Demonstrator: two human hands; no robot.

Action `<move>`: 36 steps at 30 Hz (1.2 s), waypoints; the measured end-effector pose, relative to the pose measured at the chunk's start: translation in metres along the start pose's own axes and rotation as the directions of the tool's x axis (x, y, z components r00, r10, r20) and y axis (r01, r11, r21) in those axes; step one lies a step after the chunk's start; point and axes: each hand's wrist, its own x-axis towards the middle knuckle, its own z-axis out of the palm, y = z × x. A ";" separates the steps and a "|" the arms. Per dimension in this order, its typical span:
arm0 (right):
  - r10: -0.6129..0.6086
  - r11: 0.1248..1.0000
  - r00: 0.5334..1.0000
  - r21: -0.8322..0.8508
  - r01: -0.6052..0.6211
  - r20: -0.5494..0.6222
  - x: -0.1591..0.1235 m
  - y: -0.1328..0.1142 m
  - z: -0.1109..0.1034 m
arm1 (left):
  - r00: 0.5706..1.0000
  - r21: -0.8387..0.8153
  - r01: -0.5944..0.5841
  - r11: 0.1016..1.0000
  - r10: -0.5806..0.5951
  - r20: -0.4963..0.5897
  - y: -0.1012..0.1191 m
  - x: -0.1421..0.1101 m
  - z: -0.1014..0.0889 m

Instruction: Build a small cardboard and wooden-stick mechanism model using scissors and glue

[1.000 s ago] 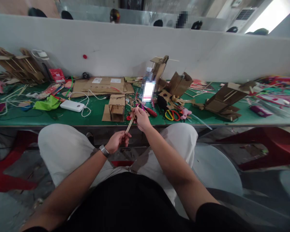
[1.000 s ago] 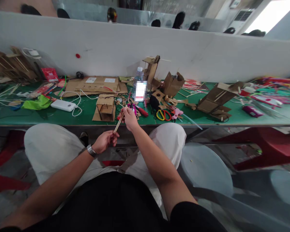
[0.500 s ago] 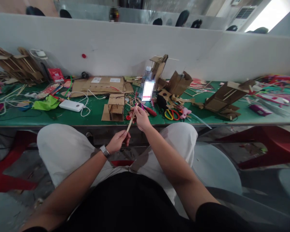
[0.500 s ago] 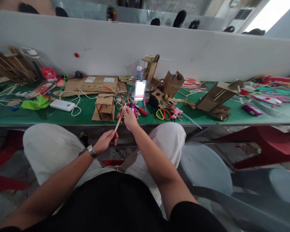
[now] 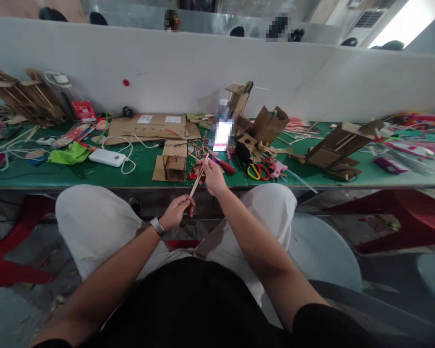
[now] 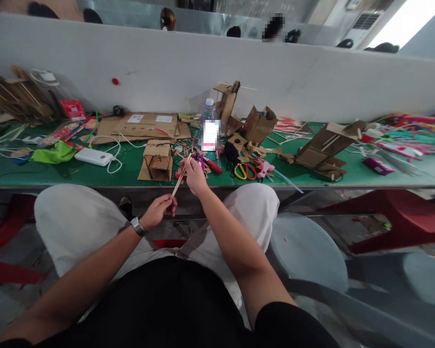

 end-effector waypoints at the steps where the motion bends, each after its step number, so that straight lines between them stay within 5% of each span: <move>1: -0.004 1.000 1.000 -0.003 0.004 0.004 0.000 0.000 0.000 | 1.000 0.002 -0.001 1.000 0.001 -0.004 -0.001 0.000 0.000; 36: -0.020 0.993 0.991 -0.108 0.035 0.135 -0.007 -0.006 0.002 | 0.999 0.066 -0.032 0.997 0.034 -0.041 -0.002 0.000 0.003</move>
